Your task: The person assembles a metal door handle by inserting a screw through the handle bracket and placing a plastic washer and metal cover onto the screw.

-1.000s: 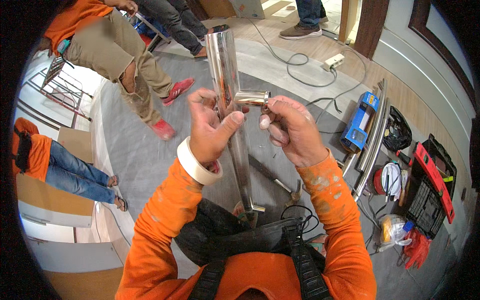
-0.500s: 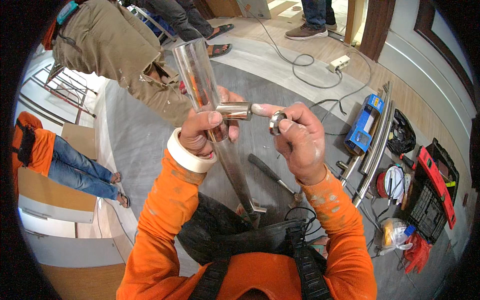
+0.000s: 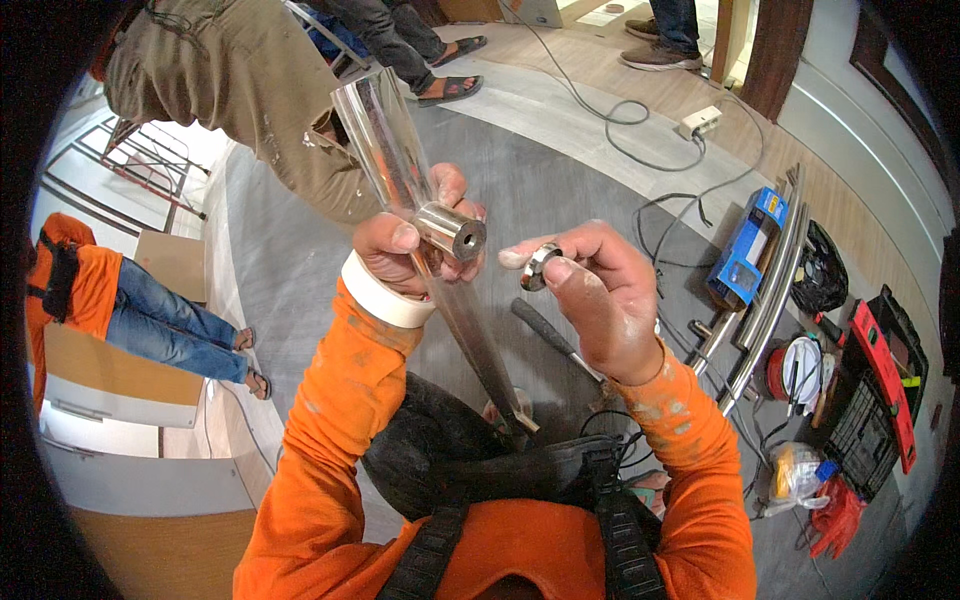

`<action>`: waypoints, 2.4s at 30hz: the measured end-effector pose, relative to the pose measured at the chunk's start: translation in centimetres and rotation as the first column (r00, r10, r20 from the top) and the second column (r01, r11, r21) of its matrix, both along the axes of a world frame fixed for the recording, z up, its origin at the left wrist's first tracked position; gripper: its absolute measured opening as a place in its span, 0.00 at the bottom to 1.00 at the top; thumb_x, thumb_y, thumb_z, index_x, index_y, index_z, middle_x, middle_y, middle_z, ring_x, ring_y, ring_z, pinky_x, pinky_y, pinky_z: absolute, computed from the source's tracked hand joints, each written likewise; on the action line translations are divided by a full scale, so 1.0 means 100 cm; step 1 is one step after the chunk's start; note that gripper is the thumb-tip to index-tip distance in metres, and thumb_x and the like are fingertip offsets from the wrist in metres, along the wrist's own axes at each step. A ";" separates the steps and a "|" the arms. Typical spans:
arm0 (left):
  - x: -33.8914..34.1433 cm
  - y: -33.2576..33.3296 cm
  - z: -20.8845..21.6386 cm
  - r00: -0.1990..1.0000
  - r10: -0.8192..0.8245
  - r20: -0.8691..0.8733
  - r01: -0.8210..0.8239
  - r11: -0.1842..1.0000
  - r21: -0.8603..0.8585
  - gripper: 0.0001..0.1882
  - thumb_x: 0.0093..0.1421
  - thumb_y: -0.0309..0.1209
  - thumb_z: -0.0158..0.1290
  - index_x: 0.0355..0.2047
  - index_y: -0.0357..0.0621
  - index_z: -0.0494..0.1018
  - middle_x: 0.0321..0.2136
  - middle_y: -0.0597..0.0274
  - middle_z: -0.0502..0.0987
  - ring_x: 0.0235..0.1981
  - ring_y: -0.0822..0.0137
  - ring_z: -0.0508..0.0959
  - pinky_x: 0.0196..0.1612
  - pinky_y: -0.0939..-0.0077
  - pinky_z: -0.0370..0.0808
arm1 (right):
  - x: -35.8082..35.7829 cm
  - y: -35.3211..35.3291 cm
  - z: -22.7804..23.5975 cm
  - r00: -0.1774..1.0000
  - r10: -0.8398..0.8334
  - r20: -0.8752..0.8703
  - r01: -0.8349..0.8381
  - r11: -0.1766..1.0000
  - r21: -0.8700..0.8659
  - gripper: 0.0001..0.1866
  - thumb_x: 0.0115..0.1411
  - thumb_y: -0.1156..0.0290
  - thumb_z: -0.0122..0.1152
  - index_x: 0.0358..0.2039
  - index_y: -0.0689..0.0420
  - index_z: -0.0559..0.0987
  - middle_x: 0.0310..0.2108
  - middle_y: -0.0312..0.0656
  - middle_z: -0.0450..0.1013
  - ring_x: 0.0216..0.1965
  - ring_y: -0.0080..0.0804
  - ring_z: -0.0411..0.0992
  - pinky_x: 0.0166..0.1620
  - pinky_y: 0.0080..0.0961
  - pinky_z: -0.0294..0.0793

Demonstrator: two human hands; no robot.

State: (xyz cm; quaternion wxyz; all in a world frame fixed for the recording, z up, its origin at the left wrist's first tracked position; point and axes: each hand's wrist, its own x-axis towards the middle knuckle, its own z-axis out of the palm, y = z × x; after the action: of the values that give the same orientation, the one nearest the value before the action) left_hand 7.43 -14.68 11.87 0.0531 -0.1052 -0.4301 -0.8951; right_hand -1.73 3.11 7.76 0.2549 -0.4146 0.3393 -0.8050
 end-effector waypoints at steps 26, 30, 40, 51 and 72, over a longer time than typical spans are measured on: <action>-0.009 0.034 0.017 0.887 0.460 -0.046 -0.429 0.782 -0.453 0.45 0.39 0.32 0.61 0.55 0.40 0.49 0.49 0.48 0.61 0.35 0.58 0.76 0.33 0.71 0.78 | -0.013 -0.010 0.019 0.923 0.145 0.357 -0.167 0.986 0.030 0.09 0.57 0.76 0.53 0.39 0.62 0.69 0.29 0.39 0.73 0.30 0.19 0.69 0.35 0.16 0.68; -0.017 0.035 0.004 0.664 0.575 -0.478 -0.741 0.424 -0.521 0.52 0.37 0.41 0.66 0.57 0.43 0.47 0.53 0.50 0.52 0.44 0.56 0.71 0.37 0.70 0.77 | -0.009 -0.012 0.014 0.934 0.102 0.342 -0.129 0.990 0.057 0.09 0.57 0.77 0.53 0.39 0.61 0.69 0.30 0.37 0.72 0.30 0.18 0.69 0.36 0.15 0.67; -0.016 0.031 0.013 0.450 0.097 -0.888 -0.815 -0.363 -0.452 0.28 0.43 0.49 0.62 0.40 0.43 0.74 0.59 0.41 0.40 0.57 0.47 0.59 0.58 0.62 0.57 | -0.006 -0.014 0.012 0.929 0.137 0.345 -0.150 0.989 0.009 0.08 0.56 0.77 0.53 0.37 0.61 0.69 0.29 0.34 0.70 0.30 0.15 0.67 0.33 0.11 0.66; -0.015 0.033 0.024 0.686 0.027 -0.727 -0.692 -0.286 -0.663 0.21 0.50 0.43 0.56 0.39 0.40 0.74 0.38 0.51 0.72 0.33 0.59 0.73 0.38 0.69 0.68 | -0.006 -0.016 0.005 0.972 -0.023 0.232 0.022 1.000 0.008 0.06 0.55 0.78 0.54 0.33 0.61 0.69 0.30 0.36 0.71 0.33 0.17 0.70 0.35 0.14 0.69; -0.003 0.030 0.029 0.779 0.085 -0.621 -0.606 -0.150 -0.781 0.19 0.53 0.40 0.54 0.39 0.38 0.72 0.32 0.55 0.71 0.28 0.64 0.70 0.31 0.75 0.67 | -0.031 -0.028 -0.033 0.709 -0.104 0.697 -0.175 0.932 0.317 0.13 0.53 0.81 0.44 0.42 0.63 0.64 0.34 0.43 0.64 0.32 0.28 0.67 0.35 0.22 0.71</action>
State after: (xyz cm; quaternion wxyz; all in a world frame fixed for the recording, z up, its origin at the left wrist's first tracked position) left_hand 7.10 -11.72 14.73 0.2857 -0.1493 -0.9203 -0.2219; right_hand -4.88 0.36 4.42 0.4518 -0.0292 0.3497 -0.8202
